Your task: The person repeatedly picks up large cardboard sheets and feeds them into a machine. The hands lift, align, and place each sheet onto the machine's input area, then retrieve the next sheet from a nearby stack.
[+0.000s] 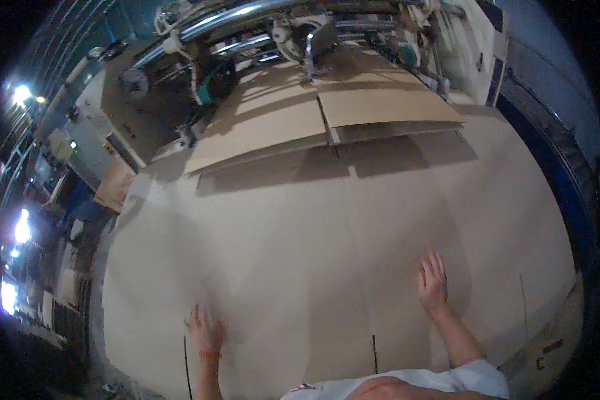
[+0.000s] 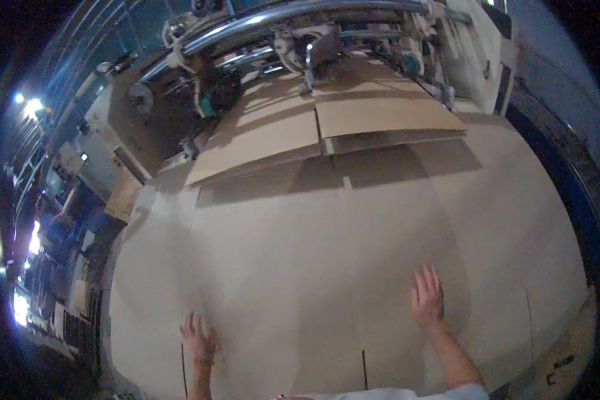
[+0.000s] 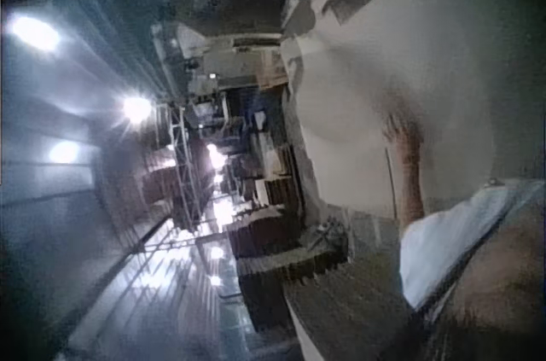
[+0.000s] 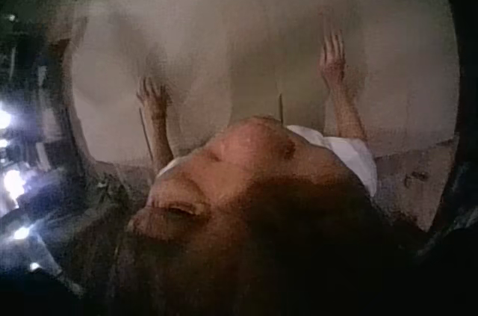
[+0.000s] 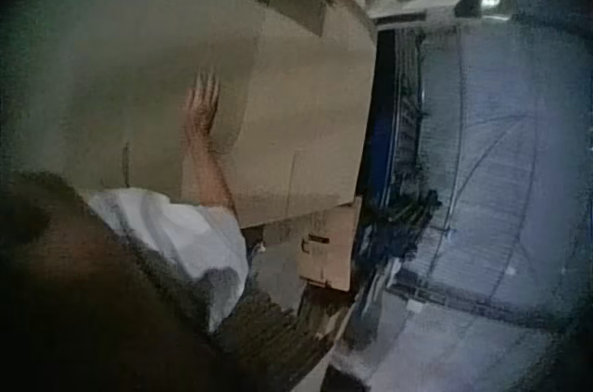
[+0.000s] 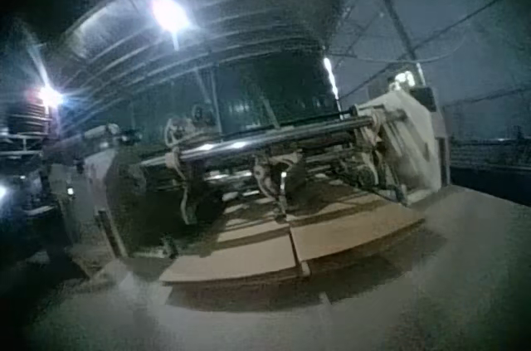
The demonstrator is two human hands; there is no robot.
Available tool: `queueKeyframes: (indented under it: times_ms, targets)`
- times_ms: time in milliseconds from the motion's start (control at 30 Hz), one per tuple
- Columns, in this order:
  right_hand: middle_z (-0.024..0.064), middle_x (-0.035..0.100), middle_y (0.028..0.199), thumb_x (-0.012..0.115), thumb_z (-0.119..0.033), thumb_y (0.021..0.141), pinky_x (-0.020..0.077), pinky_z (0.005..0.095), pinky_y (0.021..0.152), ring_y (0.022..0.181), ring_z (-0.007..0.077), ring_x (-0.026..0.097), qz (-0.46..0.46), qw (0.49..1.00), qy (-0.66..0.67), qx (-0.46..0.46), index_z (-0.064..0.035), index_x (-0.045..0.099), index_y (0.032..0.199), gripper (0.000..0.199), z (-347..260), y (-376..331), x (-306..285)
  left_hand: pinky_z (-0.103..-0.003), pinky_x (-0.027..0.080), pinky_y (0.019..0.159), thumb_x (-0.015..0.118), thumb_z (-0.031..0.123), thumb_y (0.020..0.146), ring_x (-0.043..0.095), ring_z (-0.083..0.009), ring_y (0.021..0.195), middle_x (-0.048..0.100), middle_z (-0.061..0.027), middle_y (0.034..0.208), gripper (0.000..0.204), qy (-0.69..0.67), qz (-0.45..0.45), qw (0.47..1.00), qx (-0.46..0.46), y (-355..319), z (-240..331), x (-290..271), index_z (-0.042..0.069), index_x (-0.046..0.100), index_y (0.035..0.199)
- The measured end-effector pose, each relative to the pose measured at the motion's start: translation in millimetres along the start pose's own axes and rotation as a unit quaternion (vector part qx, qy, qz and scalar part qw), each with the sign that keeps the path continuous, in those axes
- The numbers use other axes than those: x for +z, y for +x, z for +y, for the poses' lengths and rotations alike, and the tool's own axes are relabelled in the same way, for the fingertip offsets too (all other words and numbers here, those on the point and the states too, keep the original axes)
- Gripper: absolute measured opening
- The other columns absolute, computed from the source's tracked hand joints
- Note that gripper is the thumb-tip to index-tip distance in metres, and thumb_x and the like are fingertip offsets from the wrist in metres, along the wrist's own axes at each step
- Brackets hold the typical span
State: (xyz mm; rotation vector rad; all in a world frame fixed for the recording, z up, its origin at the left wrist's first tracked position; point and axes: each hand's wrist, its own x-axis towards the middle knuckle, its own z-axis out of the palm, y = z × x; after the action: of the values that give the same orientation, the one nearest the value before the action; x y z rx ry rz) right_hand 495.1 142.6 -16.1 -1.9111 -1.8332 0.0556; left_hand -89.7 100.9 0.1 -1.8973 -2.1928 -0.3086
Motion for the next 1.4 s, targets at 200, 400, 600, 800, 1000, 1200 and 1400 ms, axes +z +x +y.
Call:
queueKeyframes:
  times_ms: [200,400,600,800,1000,1200,1400]
  targets:
    - [0.0193,0.036,0.142,0.054,-0.016,0.086,0.0246,0.0526,0.108,0.133,0.0381,0.031,0.008,0.997,-0.024,0.077,-0.0043,0.051,0.124,0.040,-14,-194,-7,-0.045,0.027,0.110,0.067,0.025,0.081,0.035,-0.0376,0.130,0.035,-0.0198,0.143,0.070,-0.036,0.118,0.947,-0.298,-138,-99,-36,0.002,0.035,0.139]
    - [0.0225,0.036,0.141,0.056,-0.016,0.084,0.0257,0.0534,0.107,0.132,0.0393,0.031,0.001,0.979,-0.059,0.194,-0.0053,0.046,0.128,0.046,-46,-254,-36,-0.042,0.025,0.111,0.058,0.034,0.087,0.034,-0.0354,0.133,0.042,-0.0168,0.141,0.068,0.145,0.030,0.898,-0.414,-191,-214,12,0.002,0.030,0.141]
    - [0.0227,0.037,0.139,0.059,-0.015,0.084,0.0311,0.0527,0.103,0.124,0.0404,0.038,0.109,0.888,-0.162,0.417,-0.0048,0.039,0.134,0.055,27,-307,-52,-0.042,0.026,0.109,0.053,0.045,0.088,0.034,-0.0371,0.132,0.037,-0.0183,0.144,0.071,-0.134,0.011,0.844,-0.519,-171,-247,19,0.000,0.034,0.139]
    - [0.0201,0.041,0.136,0.058,-0.020,0.086,0.0360,0.0500,0.100,0.116,0.0367,0.047,0.239,0.781,0.210,0.537,-0.0031,0.038,0.135,0.056,78,-331,-29,-0.045,0.034,0.103,0.064,0.038,0.081,0.040,-0.0349,0.127,0.040,-0.0238,0.138,0.070,-0.177,0.098,0.792,-0.576,-161,-269,14,-0.005,0.042,0.131]
    - [0.0184,0.043,0.135,0.056,-0.027,0.088,0.0373,0.0469,0.099,0.115,0.0337,0.048,0.189,0.709,0.432,0.525,-0.0018,0.039,0.135,0.056,114,-313,-6,-0.046,0.038,0.098,0.063,0.036,0.080,0.048,-0.0290,0.120,0.050,-0.0157,0.130,0.067,-0.505,0.362,0.491,-0.610,-184,-329,-13,-0.001,0.041,0.131]
    - [0.0168,0.045,0.134,0.054,-0.034,0.090,0.0385,0.0437,0.099,0.114,0.0308,0.050,0.188,0.705,0.508,0.458,-0.0004,0.040,0.135,0.058,138,-328,-22,-0.043,0.040,0.098,0.055,0.038,0.087,0.053,-0.0250,0.113,0.056,-0.0064,0.125,0.053,-0.811,0.245,0.336,-0.411,-194,-341,-35,0.005,0.049,0.128]
    - [0.0129,0.051,0.130,0.050,-0.043,0.091,0.0403,0.0436,0.095,0.113,0.0285,0.052,0.138,0.727,0.432,0.516,-0.0018,0.049,0.129,0.056,126,-300,15,-0.042,0.047,0.093,0.053,0.023,0.091,0.053,-0.0297,0.112,0.052,-0.0142,0.127,0.042,-0.718,0.263,0.533,-0.362,-147,-392,-111,-0.001,0.049,0.124]
